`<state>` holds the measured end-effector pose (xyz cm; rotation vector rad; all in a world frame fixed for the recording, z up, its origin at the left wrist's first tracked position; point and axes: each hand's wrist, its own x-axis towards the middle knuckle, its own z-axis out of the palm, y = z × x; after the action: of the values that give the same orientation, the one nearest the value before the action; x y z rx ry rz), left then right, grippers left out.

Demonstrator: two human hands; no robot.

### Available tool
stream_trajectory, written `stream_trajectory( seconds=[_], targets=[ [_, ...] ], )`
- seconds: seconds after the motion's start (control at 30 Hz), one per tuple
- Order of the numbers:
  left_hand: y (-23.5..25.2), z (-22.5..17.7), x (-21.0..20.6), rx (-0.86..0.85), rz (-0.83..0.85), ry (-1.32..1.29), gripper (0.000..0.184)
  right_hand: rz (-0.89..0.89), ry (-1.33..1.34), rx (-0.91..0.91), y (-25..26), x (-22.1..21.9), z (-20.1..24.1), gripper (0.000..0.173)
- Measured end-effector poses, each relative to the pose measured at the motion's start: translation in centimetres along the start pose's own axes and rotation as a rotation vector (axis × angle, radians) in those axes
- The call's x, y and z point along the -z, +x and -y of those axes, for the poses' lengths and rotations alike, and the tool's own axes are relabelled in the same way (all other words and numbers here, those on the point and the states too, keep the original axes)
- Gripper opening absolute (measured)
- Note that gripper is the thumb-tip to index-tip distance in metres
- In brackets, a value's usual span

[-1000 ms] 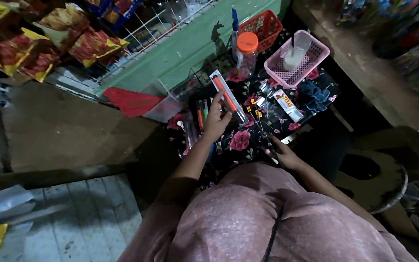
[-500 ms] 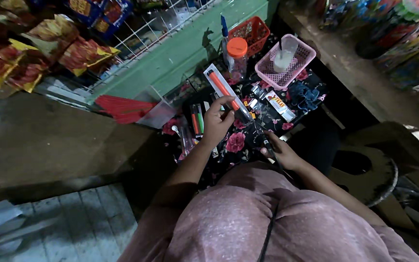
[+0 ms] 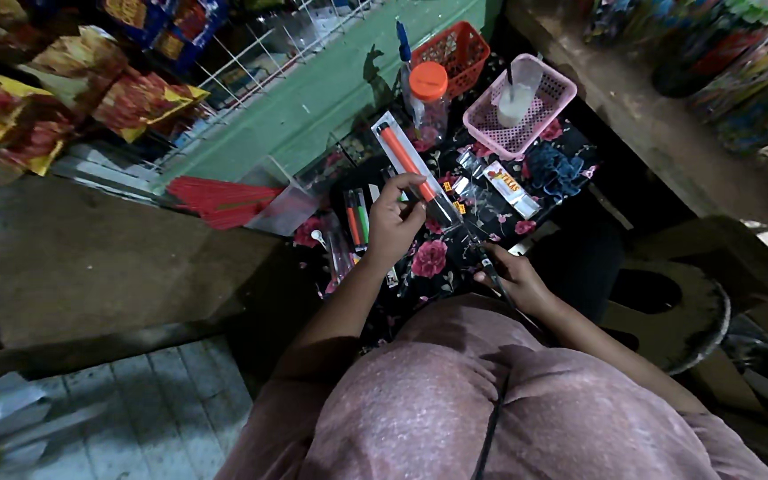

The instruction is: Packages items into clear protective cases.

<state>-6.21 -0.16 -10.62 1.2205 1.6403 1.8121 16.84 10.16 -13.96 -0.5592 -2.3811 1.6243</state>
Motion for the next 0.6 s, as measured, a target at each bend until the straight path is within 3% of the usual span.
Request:
stream_trajectory(
  seconds=[0.2, 0.4, 0.6],
  targets=[
    [-1.1, -0.1, -1.2, 0.045, 0.085, 0.003, 0.037, 0.021, -0.034, -0.125, 0.6, 0.4, 1.9, 0.064],
    [-1.2, -0.1, -1.3, 0.021, 0.072, -0.054, 0.036, -0.053, -0.096, 0.001, 0.4, -0.4, 0.9, 0.064],
    [-1.3, 0.1, -1.4, 0.013, 0.080, -0.090, 0.037, -0.106, -0.089, 0.106, 0.4, -0.5, 0.3, 0.050]
  ],
)
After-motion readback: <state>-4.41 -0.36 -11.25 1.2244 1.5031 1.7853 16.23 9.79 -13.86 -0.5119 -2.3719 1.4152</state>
